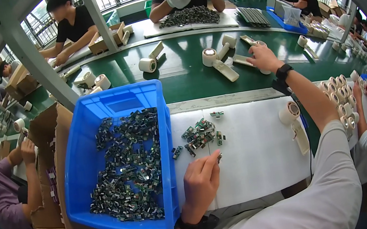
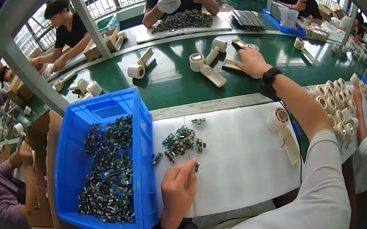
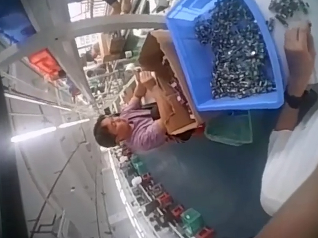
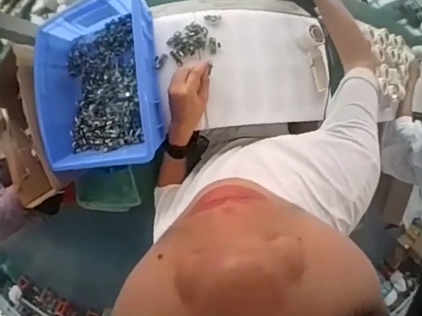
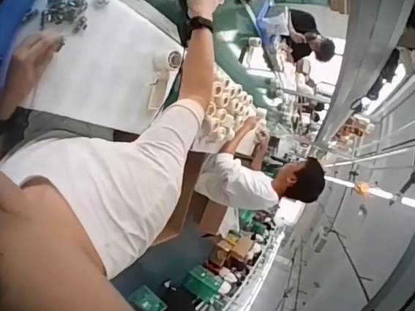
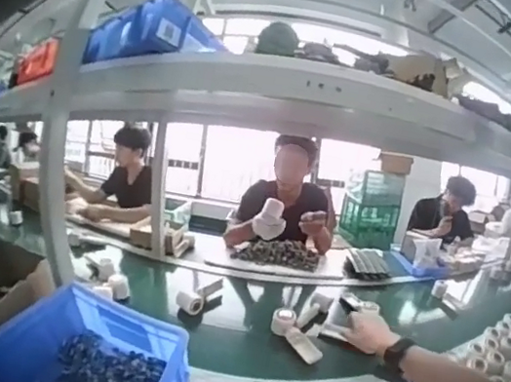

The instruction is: The person picks up a circuit board from a blue bin, connects the internal wires of a fan housing to it, and fits the board into the housing before repeating the process.

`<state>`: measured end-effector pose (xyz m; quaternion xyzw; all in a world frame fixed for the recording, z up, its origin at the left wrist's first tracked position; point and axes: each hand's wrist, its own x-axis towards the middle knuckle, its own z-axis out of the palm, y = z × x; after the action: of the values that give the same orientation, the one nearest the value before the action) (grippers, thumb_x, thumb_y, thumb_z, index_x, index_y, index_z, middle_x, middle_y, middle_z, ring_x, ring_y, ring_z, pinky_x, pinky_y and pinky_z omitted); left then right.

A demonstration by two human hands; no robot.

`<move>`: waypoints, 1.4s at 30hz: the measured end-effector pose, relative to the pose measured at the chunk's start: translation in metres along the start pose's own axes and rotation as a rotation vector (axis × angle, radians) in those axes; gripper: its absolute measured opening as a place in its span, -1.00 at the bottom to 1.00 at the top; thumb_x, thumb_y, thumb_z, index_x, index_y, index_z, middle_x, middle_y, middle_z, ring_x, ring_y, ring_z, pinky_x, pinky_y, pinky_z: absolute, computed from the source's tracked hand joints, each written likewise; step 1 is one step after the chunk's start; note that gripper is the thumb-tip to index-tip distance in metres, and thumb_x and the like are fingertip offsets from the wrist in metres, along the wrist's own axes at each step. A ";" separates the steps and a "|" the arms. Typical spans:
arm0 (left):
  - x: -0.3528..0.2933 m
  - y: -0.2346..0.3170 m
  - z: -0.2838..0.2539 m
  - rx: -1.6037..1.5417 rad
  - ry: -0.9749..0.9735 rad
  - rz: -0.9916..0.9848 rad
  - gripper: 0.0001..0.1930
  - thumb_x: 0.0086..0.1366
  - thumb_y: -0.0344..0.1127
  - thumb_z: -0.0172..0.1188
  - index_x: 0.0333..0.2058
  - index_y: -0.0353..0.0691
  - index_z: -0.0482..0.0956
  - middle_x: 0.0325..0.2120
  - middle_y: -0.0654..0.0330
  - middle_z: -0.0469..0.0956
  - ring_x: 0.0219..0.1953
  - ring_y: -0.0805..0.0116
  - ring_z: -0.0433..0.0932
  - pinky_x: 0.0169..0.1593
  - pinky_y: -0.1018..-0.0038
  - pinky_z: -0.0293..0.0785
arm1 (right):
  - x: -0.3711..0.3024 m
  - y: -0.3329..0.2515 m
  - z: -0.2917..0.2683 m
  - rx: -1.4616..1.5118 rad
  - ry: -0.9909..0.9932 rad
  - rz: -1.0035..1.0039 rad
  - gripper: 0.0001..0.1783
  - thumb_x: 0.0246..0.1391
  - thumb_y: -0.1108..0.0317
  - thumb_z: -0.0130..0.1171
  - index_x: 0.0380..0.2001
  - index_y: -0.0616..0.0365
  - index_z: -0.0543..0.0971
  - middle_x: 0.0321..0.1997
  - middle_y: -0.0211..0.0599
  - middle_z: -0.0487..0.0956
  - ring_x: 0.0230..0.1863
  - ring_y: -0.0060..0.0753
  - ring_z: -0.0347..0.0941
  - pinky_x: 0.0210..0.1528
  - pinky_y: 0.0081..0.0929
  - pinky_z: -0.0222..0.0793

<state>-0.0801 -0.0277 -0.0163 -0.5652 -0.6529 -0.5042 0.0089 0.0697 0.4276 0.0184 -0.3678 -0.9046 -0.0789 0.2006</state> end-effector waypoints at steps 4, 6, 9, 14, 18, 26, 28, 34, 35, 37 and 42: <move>0.000 -0.004 -0.003 -0.002 -0.022 0.038 -0.64 0.19 -0.61 0.28 -0.04 -0.14 0.72 -0.32 0.13 0.64 -0.30 0.13 0.60 -0.20 0.27 0.52 | 0.023 -0.064 -0.009 0.205 -0.333 -0.066 -0.56 0.24 0.01 0.25 -0.21 0.26 0.65 -0.24 -0.04 0.71 -0.20 0.00 0.66 -0.10 -0.21 0.55; -0.001 -0.004 -0.003 0.004 -0.026 0.072 -0.63 0.19 -0.61 0.28 -0.04 -0.14 0.72 -0.33 0.13 0.64 -0.31 0.13 0.60 -0.20 0.27 0.51 | 0.030 -0.075 0.000 0.297 -0.709 0.004 -0.52 0.28 -0.03 0.16 -0.17 0.26 0.65 -0.29 -0.11 0.71 -0.33 -0.12 0.66 -0.16 -0.23 0.56; -0.002 -0.003 0.001 0.007 -0.052 0.065 -0.62 0.17 -0.61 0.28 -0.04 -0.14 0.72 -0.33 0.12 0.64 -0.30 0.13 0.60 -0.19 0.27 0.51 | 0.020 -0.084 0.007 0.529 -0.830 0.149 -0.60 0.31 0.04 0.10 -0.24 0.22 0.61 -0.40 -0.30 0.64 -0.44 -0.39 0.58 -0.36 -0.41 0.50; -0.003 0.003 0.005 -0.003 -0.099 0.096 -0.64 0.17 -0.59 0.29 -0.05 -0.16 0.72 -0.32 0.09 0.64 -0.28 0.09 0.59 -0.17 0.27 0.52 | 0.016 -0.074 -0.006 1.109 -1.017 0.239 -0.74 0.29 0.22 0.01 -0.50 0.04 0.39 -0.56 -0.62 0.26 -0.60 -0.68 0.15 -0.59 -0.62 0.09; -0.003 0.013 0.003 0.033 -0.109 0.098 -0.67 0.19 -0.56 0.30 -0.06 -0.17 0.72 -0.28 0.07 0.64 -0.24 0.06 0.59 -0.14 0.26 0.52 | -0.021 -0.094 -0.090 1.678 -1.037 0.629 -0.80 0.33 0.30 0.01 -0.42 0.05 0.37 -0.58 -0.64 0.18 -0.62 -0.72 -0.02 -0.55 -0.63 -0.06; -0.004 0.004 0.008 0.104 -0.076 0.005 -0.67 0.12 -0.55 0.35 -0.09 -0.22 0.71 -0.25 0.08 0.63 -0.23 0.03 0.59 -0.09 0.24 0.52 | -0.238 -0.118 -0.216 1.844 -0.692 0.829 -0.86 0.37 0.30 0.08 -0.20 0.13 0.44 -0.57 -0.59 0.23 -0.59 -0.69 0.05 -0.50 -0.60 0.02; -0.009 0.001 0.002 0.068 -0.091 -0.017 -0.68 0.16 -0.58 0.31 -0.09 -0.24 0.70 -0.24 0.05 0.63 -0.22 0.05 0.61 -0.10 0.27 0.54 | -0.286 -0.123 -0.208 1.715 -0.637 0.821 -0.83 0.38 0.28 0.09 -0.16 0.16 0.44 -0.56 -0.55 0.29 -0.58 -0.67 0.12 -0.50 -0.58 0.08; -0.004 0.035 -0.003 0.054 -0.161 0.040 -0.75 0.36 -0.44 0.32 0.00 -0.23 0.68 -0.13 0.06 0.72 -0.15 -0.01 0.68 -0.05 0.20 0.63 | -0.331 -0.156 -0.178 1.025 -0.645 0.609 -0.69 0.37 0.15 0.13 -0.13 0.20 0.45 -0.58 -0.36 0.56 -0.58 -0.33 0.48 -0.42 -0.43 0.38; -0.003 0.047 0.006 -0.142 -0.264 0.072 -0.72 0.23 -0.55 0.30 -0.07 -0.25 0.69 -0.21 0.05 0.68 -0.20 0.05 0.67 -0.10 0.25 0.61 | -0.331 -0.159 -0.173 1.045 -0.665 0.619 -0.69 0.37 0.15 0.13 -0.13 0.20 0.45 -0.58 -0.36 0.56 -0.58 -0.33 0.48 -0.42 -0.43 0.38; 0.004 0.060 0.030 -0.432 -0.389 0.142 -0.65 0.07 -0.69 0.29 -0.15 -0.25 0.72 -0.29 0.06 0.66 -0.25 0.13 0.67 -0.16 0.31 0.59 | -0.318 -0.159 -0.161 0.612 -0.477 0.257 -0.72 0.26 0.16 0.28 -0.28 0.15 0.50 -0.68 -0.38 0.49 -0.61 -0.35 0.49 -0.49 -0.43 0.37; 0.000 0.067 0.045 -0.549 -0.471 0.074 -0.64 0.02 -0.69 0.33 -0.18 -0.20 0.75 -0.29 0.08 0.68 -0.28 0.18 0.69 -0.22 0.38 0.61 | -0.283 -0.173 -0.148 0.598 -0.246 0.191 -0.83 0.13 0.22 0.37 -0.34 0.05 0.62 -0.58 -0.36 0.55 -0.57 -0.26 0.52 -0.52 -0.40 0.38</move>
<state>-0.0048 -0.0079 0.0053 -0.6706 -0.4565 -0.5159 -0.2754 0.1783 0.0815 0.0340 -0.3824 -0.8666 0.2539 0.1955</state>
